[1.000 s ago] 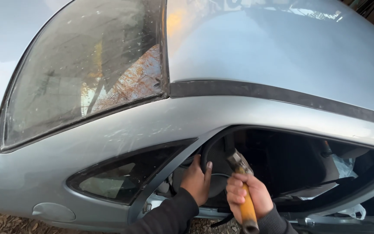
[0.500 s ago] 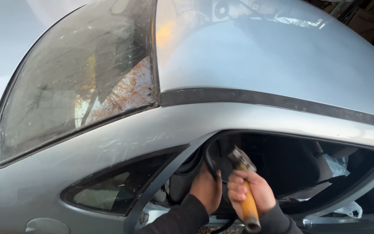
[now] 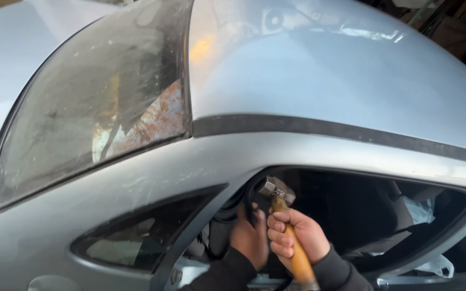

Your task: Hammering a rubber door seal into the frame of a car to secure it.

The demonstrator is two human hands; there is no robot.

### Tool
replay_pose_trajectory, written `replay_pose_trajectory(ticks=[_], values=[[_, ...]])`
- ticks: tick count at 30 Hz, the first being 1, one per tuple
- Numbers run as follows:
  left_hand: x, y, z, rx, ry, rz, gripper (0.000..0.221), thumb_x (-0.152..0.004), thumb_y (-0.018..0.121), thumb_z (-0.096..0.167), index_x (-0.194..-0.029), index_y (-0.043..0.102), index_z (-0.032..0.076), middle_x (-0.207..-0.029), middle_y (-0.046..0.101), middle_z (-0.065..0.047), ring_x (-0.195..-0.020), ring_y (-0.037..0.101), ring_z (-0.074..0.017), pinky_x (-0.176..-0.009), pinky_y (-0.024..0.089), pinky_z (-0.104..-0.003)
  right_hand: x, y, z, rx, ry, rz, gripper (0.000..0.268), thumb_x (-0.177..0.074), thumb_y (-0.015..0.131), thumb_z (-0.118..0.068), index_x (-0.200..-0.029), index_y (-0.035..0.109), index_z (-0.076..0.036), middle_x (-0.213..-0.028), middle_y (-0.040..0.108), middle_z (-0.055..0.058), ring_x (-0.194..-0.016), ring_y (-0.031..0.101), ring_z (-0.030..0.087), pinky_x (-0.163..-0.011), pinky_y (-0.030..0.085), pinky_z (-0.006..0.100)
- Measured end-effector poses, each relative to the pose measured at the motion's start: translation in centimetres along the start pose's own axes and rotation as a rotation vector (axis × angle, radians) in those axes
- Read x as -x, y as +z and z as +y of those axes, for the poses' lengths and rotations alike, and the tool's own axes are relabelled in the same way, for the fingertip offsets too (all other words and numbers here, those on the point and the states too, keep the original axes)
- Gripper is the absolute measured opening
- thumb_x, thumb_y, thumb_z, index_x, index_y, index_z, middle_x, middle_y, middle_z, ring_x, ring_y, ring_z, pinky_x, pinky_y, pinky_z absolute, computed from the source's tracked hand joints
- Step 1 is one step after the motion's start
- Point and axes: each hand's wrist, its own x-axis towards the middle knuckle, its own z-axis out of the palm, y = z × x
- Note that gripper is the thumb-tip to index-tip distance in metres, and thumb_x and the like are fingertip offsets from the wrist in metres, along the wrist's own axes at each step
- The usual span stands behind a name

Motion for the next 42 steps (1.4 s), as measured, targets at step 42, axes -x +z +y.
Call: replay_pose_trajectory(ticks=[42], values=[[0.4, -3.2, -12.0, 0.481, -0.134, -0.196, 0.027, -0.102, 0.060, 0.028, -0.087, 0.055, 0.006, -0.069, 0.054, -0.004, -0.060, 0.055, -0.0157, -0.058, 0.045, -0.031, -2.8, -1.2, 3.1, -0.016, -0.031, -0.079, 0.024, -0.098, 0.048, -0.016, -0.076, 0.047, -0.006, -0.063, 0.044, 0.002, -0.047, 0.042, 0.012, -0.042, 0.041, 0.027]])
